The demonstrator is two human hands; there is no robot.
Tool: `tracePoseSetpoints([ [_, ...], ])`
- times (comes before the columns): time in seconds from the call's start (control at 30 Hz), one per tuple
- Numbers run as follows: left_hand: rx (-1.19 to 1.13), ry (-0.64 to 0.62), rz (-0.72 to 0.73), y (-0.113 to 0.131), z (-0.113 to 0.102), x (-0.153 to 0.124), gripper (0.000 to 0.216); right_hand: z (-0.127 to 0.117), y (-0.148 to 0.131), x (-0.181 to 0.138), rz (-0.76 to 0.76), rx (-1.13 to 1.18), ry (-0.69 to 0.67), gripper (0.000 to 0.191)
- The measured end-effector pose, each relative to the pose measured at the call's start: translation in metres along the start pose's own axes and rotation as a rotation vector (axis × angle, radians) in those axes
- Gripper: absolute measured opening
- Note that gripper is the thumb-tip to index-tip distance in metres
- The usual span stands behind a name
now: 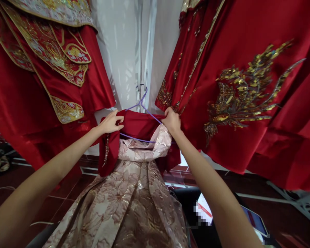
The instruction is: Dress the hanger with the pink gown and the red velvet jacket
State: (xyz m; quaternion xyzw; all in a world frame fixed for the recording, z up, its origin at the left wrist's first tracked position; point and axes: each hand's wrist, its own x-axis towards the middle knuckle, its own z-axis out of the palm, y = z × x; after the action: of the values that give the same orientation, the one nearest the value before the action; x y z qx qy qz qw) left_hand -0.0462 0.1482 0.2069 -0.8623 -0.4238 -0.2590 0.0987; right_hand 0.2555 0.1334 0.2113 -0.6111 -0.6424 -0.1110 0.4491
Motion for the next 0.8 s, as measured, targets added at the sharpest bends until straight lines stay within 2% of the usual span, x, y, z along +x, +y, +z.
tracePoseSetpoints([
  [0.1, 0.004, 0.018, -0.012, 0.004, 0.004, -0.005, 0.006, -0.017, 0.001, -0.004, -0.086, -0.145, 0.165, 0.023],
  [0.2, -0.007, 0.011, 0.007, 0.005, 0.006, -0.003, 0.006, -0.037, 0.019, -0.013, -0.155, -0.180, 0.182, 0.023],
  [0.37, 0.038, 0.006, 0.000, 0.008, 0.011, -0.001, 0.006, -0.068, 0.062, -0.033, -0.060, -0.188, 0.176, 0.022],
  [0.43, 0.064, 0.007, -0.014, 0.012, 0.014, -0.002, 0.007, -0.080, 0.062, -0.043, -0.049, -0.144, 0.143, 0.030],
  [0.53, 0.081, 0.000, -0.031, 0.017, 0.015, -0.004, 0.009, -0.095, 0.042, -0.056, -0.106, -0.084, 0.072, 0.040],
  [0.67, 0.091, -0.019, -0.048, 0.022, 0.013, -0.008, 0.010, -0.090, 0.025, -0.056, -0.099, -0.038, -0.025, 0.038],
  [0.8, 0.101, -0.003, -0.066, 0.033, 0.010, -0.013, 0.011, -0.053, 0.020, -0.046, 0.069, 0.047, -0.047, 0.040],
])
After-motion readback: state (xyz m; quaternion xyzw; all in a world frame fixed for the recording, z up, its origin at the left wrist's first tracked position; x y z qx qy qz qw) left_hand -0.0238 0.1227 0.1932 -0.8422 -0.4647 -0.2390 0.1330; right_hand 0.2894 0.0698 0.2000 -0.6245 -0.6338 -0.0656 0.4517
